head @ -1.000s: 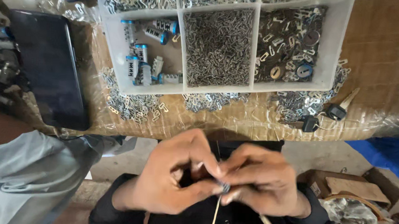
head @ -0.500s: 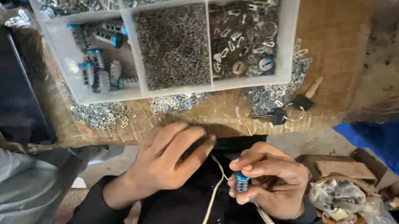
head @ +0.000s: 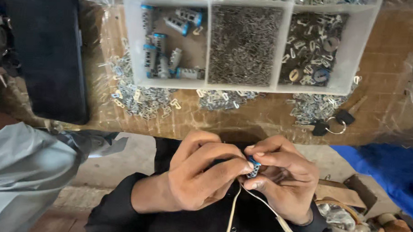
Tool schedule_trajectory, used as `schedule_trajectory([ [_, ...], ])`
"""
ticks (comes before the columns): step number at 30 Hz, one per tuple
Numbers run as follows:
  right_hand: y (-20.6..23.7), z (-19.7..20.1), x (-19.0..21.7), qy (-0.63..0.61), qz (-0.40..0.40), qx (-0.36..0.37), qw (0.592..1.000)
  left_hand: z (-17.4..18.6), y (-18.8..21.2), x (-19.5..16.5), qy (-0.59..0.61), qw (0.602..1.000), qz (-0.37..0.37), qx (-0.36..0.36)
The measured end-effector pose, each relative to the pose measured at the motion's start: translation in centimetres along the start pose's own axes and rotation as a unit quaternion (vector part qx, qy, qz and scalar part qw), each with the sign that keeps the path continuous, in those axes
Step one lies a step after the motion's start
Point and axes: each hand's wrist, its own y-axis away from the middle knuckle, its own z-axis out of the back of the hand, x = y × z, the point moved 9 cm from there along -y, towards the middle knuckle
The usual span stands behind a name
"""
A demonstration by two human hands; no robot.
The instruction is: The person holds a lock cylinder body in one hand and picks small metal pins and springs from a compartment tray, inserting them one at a time into the top of the cylinder while working at a cluttered workbench.
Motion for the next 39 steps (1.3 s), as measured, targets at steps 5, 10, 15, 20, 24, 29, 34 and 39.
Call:
schedule_trajectory([
  [5,-1.5,-2.2,-0.9,0.034,0.008,0.034,0.999,2.8,0.7,0.8,0.02,0.997,0.049,-0.055],
  [10,-2.2,-3.5,-1.7,0.061,0.005,0.049,0.997,3.9,2.2,1.7,0.014,0.997,0.055,-0.057],
  [15,-2.4,-4.0,-2.2,0.065,-0.006,0.04,0.997,5.1,1.6,1.3,-0.008,0.997,0.049,-0.063],
  [20,-2.4,-4.5,-3.2,0.06,-0.052,0.056,0.995,5.3,2.3,2.3,0.073,0.992,0.096,0.045],
  [24,-2.0,-6.0,-3.5,0.044,-0.058,0.188,0.979,1.6,5.9,5.0,0.532,0.782,0.323,0.043],
  [29,-2.0,-3.9,-4.4,-0.04,-0.093,0.096,0.99,3.8,5.5,5.2,0.141,0.956,0.256,-0.003],
  [34,-1.6,-2.9,-3.3,-0.044,-0.055,0.074,0.995,4.9,3.1,3.9,-0.298,0.941,0.155,0.044],
  [39,-0.8,-1.5,-2.4,-0.035,-0.063,0.071,0.995,4.3,4.2,3.6,-0.276,0.95,0.085,0.117],
])
